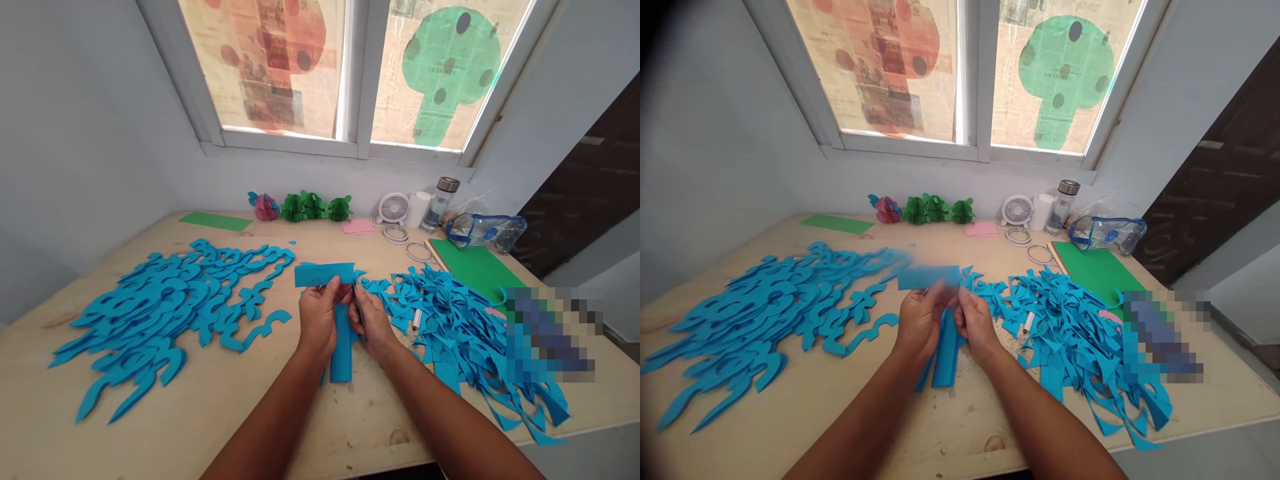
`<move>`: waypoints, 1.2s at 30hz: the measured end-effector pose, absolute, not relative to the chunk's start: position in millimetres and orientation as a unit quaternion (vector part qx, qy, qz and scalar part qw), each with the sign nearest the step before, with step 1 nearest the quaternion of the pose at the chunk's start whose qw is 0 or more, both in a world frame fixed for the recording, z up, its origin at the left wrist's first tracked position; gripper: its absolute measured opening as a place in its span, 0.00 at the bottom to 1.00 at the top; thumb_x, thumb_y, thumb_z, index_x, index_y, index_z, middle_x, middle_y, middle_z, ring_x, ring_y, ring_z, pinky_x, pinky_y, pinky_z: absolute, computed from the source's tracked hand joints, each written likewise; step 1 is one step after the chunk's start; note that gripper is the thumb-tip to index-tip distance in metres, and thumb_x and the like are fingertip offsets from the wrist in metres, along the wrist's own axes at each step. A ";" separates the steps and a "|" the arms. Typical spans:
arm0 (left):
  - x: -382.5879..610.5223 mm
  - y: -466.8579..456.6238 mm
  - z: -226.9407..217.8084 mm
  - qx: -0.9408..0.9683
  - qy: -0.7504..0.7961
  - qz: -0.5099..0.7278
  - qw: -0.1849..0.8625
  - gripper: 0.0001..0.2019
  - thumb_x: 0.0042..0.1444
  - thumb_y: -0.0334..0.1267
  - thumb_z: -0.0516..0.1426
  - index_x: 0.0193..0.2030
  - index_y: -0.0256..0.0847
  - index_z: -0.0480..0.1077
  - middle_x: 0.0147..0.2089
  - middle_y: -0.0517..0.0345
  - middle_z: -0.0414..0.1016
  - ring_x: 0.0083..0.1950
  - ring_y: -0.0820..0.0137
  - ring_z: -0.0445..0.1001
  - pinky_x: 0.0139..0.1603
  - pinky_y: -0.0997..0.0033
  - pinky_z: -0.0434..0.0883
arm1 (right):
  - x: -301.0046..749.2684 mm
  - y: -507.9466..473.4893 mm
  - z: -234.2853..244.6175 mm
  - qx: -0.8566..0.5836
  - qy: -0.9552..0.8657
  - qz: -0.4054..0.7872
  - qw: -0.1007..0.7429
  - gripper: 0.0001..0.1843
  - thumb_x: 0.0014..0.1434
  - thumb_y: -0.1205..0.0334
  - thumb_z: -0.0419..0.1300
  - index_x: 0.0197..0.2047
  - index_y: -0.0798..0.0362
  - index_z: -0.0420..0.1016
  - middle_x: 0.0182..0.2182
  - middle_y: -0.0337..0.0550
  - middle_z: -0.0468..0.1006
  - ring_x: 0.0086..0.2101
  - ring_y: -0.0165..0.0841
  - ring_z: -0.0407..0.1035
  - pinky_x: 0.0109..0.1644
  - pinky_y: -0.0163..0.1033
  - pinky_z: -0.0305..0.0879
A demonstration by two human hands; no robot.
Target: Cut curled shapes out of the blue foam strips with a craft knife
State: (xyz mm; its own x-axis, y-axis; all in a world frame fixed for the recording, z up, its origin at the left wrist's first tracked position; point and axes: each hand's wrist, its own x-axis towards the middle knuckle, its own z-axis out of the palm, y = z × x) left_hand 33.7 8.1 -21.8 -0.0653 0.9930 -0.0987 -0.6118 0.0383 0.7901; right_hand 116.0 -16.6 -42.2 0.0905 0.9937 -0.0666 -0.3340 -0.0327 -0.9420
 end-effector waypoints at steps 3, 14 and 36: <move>34.3 6.9 -22.3 0.298 0.354 0.635 0.619 0.11 0.39 0.38 0.66 0.27 0.36 0.71 0.21 0.61 0.72 0.25 0.71 0.73 0.31 0.70 0.70 | 115.5 -16.6 -42.1 -0.451 -0.371 0.558 0.589 0.26 0.52 0.36 0.56 0.25 0.54 0.68 0.11 0.29 0.57 0.11 0.22 0.47 0.12 0.30 0.39; 33.5 5.1 -23.8 0.322 0.335 0.631 0.621 0.09 0.42 0.36 0.64 0.21 0.37 0.68 0.19 0.63 0.69 0.23 0.74 0.68 0.30 0.72 0.69 | 115.2 -15.4 -46.9 -0.445 -0.375 0.548 0.601 0.27 0.52 0.35 0.55 0.25 0.53 0.67 0.12 0.29 0.58 0.12 0.22 0.46 0.13 0.30 0.40; 33.1 2.7 -21.2 0.313 0.313 0.630 0.638 0.10 0.41 0.35 0.65 0.20 0.36 0.67 0.19 0.63 0.67 0.23 0.76 0.65 0.30 0.75 0.67 | 112.8 -15.2 -43.3 -0.458 -0.364 0.537 0.608 0.26 0.52 0.36 0.56 0.24 0.54 0.67 0.10 0.28 0.57 0.11 0.21 0.46 0.13 0.30 0.40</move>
State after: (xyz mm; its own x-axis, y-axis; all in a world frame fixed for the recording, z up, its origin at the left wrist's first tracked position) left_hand 33.1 2.7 -21.2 0.0110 0.9999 -0.0051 -0.6082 0.0107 0.7937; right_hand 112.8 -15.2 -43.3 0.1596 0.9859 -0.0496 -0.3194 0.0040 -0.9476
